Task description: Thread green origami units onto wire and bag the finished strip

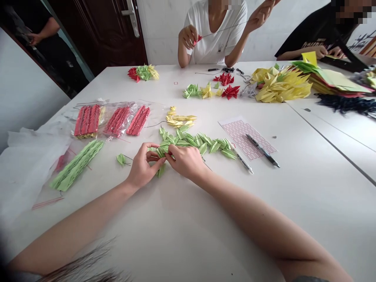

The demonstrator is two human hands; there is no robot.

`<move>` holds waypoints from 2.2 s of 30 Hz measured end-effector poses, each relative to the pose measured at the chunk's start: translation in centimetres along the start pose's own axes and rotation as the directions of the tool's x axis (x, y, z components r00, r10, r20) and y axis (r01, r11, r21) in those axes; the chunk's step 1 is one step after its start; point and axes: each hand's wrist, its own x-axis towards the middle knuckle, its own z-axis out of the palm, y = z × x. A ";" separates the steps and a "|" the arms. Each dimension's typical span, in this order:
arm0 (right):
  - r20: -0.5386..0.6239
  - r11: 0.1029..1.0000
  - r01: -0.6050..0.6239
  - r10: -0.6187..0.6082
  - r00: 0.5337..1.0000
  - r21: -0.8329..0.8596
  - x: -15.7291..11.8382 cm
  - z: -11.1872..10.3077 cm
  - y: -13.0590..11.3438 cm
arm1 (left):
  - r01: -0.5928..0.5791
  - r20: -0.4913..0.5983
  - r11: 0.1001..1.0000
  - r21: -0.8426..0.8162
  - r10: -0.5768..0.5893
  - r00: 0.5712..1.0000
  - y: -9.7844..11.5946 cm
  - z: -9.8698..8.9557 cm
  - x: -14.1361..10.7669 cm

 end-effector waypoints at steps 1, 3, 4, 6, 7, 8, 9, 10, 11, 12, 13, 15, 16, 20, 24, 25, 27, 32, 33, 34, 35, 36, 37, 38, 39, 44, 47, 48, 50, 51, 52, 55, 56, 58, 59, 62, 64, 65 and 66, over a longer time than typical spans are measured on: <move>0.018 1.000 0.005 -0.005 1.000 0.016 0.0 0.0 0.0 | -0.010 0.005 1.000 -0.007 0.010 1.000 -0.1 0.0 0.0; 0.056 0.999 0.010 -0.013 0.998 0.052 0.1 0.1 0.1 | -0.047 -0.001 0.999 0.007 0.047 0.999 -0.2 -0.1 0.1; 0.068 0.997 0.008 -0.013 0.998 0.073 0.1 0.1 0.2 | -0.061 -0.006 0.998 0.019 0.061 0.998 -0.2 -0.1 0.1; 0.076 0.993 0.006 -0.015 0.997 0.120 0.2 0.0 0.2 | -0.070 -0.016 0.997 0.036 0.071 0.997 -0.3 -0.3 0.2; 0.070 0.990 0.006 -0.016 0.997 0.142 0.2 0.0 0.2 | -0.067 -0.020 0.997 0.041 0.068 0.998 -0.4 -0.4 0.3; 0.063 0.987 0.007 -0.018 0.998 0.162 0.2 -0.1 0.1 | -0.061 -0.022 0.997 0.047 0.062 0.998 -0.4 -0.5 0.3; 0.058 0.983 0.006 -0.016 0.998 0.183 0.2 -0.2 0.1 | -0.057 -0.021 0.997 0.053 0.058 0.998 -0.4 -0.6 0.3; 0.061 0.979 0.001 -0.014 0.998 0.206 0.2 -0.3 0.0 | -0.053 -0.019 0.997 0.056 0.054 0.998 -0.5 -0.7 0.4; 0.069 0.973 -0.009 -0.007 0.998 0.232 0.2 -0.4 0.0 | -0.052 -0.016 0.997 0.055 0.053 0.998 -0.5 -0.7 0.4; 0.080 0.966 -0.023 0.003 0.997 0.257 0.2 -0.5 -0.1 | -0.055 -0.014 0.997 0.050 0.056 0.998 -0.5 -0.8 0.4; 0.090 0.959 -0.039 0.014 0.996 0.281 0.3 -0.5 -0.1 | -0.064 -0.010 0.997 0.044 0.064 0.998 -0.6 -0.8 0.4; 0.103 0.947 -0.071 0.041 0.994 0.314 0.4 -0.6 -0.2 | -0.092 0.002 0.995 0.041 0.092 0.996 -0.6 -0.8 0.3; 0.106 0.943 -0.085 0.053 0.993 0.323 0.5 -0.6 -0.1 | -0.106 0.012 0.993 0.045 0.106 0.994 -0.5 -0.8 0.3; 0.079 0.928 -0.113 0.091 0.993 0.356 1.0 -1.7 0.5 | -0.112 0.038 0.992 0.057 0.109 0.993 -0.3 -0.8 0.3; -0.119 0.870 -0.138 0.218 0.969 0.474 2.0 -4.1 2.2 | -0.081 0.026 0.995 0.057 0.080 0.996 -0.2 -1.0 0.4; -0.180 0.845 -0.141 0.268 0.946 0.516 2.3 -4.6 2.8 | -0.079 0.023 0.995 0.056 0.078 0.997 -0.2 -1.0 0.3; -0.268 0.804 -0.137 0.346 0.899 0.578 2.7 -5.3 4.0 | -0.079 0.011 0.996 0.037 0.079 0.997 -0.3 -1.1 0.3; -0.263 0.957 -0.148 0.214 0.941 0.248 3.0 -4.9 6.0 | -0.131 -0.090 0.988 -0.076 0.124 0.988 -0.2 -1.7 0.2; -0.258 0.979 -0.133 0.169 0.951 0.152 3.0 -4.7 6.0 | -0.148 -0.115 0.983 -0.109 0.136 0.984 0.0 -1.9 0.4; -0.258 0.991 -0.100 0.121 0.959 0.093 2.9 -4.5 5.9 | -0.162 -0.133 0.976 -0.146 0.143 0.981 0.3 -2.1 0.6; -0.260 0.996 -0.049 0.069 0.963 0.080 2.8 -4.3 5.5 | -0.165 -0.133 0.970 -0.179 0.142 0.981 0.7 -2.4 0.8; -0.256 0.993 0.019 0.010 0.966 0.113 2.7 -4.2 5.1 | -0.159 -0.116 0.966 -0.203 0.137 0.984 1.3 -2.8 1.1; -0.246 0.980 0.101 -0.056 0.968 0.174 2.6 -4.1 4.5 | -0.156 -0.089 0.963 -0.218 0.140 0.986 1.9 -3.3 1.4; -0.230 0.952 0.180 -0.123 0.965 0.246 2.4 -4.0 4.0 | -0.145 -0.055 0.963 -0.227 0.136 0.989 2.7 -3.8 1.7; -0.209 0.918 0.244 -0.184 0.960 0.311 2.2 -3.8 3.4 | -0.122 0.000 0.968 -0.221 0.125 0.992 3.5 -4.4 2.0; -0.073 0.842 0.371 -0.374 0.925 0.393 1.1 -1.6 1.2 | -0.218 0.243 0.924 0.313 0.144 0.959 8.0 -8.3 2.6; 0.041 0.811 0.414 -0.470 0.881 0.414 0.5 -0.2 0.2 | -0.300 0.031 0.782 0.547 0.339 0.940 9.2 -10.6 2.5; 0.073 0.794 0.432 -0.507 0.859 0.427 0.3 0.1 -0.1 | -0.289 0.009 0.783 0.551 0.340 0.940 9.2 -11.1 2.4; 0.112 0.748 0.479 -0.583 0.804 0.460 0.0 0.3 -0.6 | -0.257 0.032 0.802 0.540 0.285 0.958 8.5 -11.8 2.4; 0.121 0.721 0.501 -0.619 0.776 0.479 -0.2 0.3 -0.7 | -0.238 0.047 0.802 0.548 0.254 0.966 7.8 -11.9 2.4; 0.119 0.697 0.517 -0.645 0.755 0.496 -0.2 0.3 -0.8 | -0.221 0.082 0.792 0.569 0.212 0.974 7.0 -12.0 2.4; 0.063 0.667 0.531 -0.652 0.756 0.522 -0.2 0.0 -0.7 | -0.168 0.223 0.728 0.665 0.022 0.975 4.4 -12.2 2.3; 0.035 0.678 0.521 -0.626 0.779 0.520 -0.1 0.0 -0.6 | -0.137 0.228 0.712 0.689 -0.034 0.973 3.6 -12.3 2.3; -0.014 0.712 0.494 -0.563 0.826 0.499 0.2 -0.2 -0.5 | -0.091 0.223 0.681 0.727 -0.107 0.969 2.4 -12.5 2.1; -0.030 0.728 0.484 -0.539 0.842 0.486 0.3 -0.2 -0.6 | -0.060 0.194 0.654 0.755 -0.135 0.972 2.0 -12.6 1.9; -0.035 0.748 0.476 -0.521 0.853 0.462 0.4 -0.3 -1.1 | 0.064 0.050 0.552 0.831 -0.189 0.981 1.1 -12.8 1.4; 0.004 0.760 0.461 -0.520 0.854 0.458 0.2 -0.3 -1.7 | 0.130 -0.015 0.538 0.833 -0.213 0.977 0.7 -12.7 0.9; 0.033 0.769 0.447 -0.517 0.856 0.456 0.0 -0.3 -2.0 | 0.147 -0.021 0.557 0.817 -0.226 0.974 0.5 -12.6 0.7; 0.062 0.778 0.435 -0.514 0.855 0.452 -0.2 -0.3 -2.3 | 0.158 -0.014 0.585 0.796 -0.242 0.970 0.3 -12.4 0.5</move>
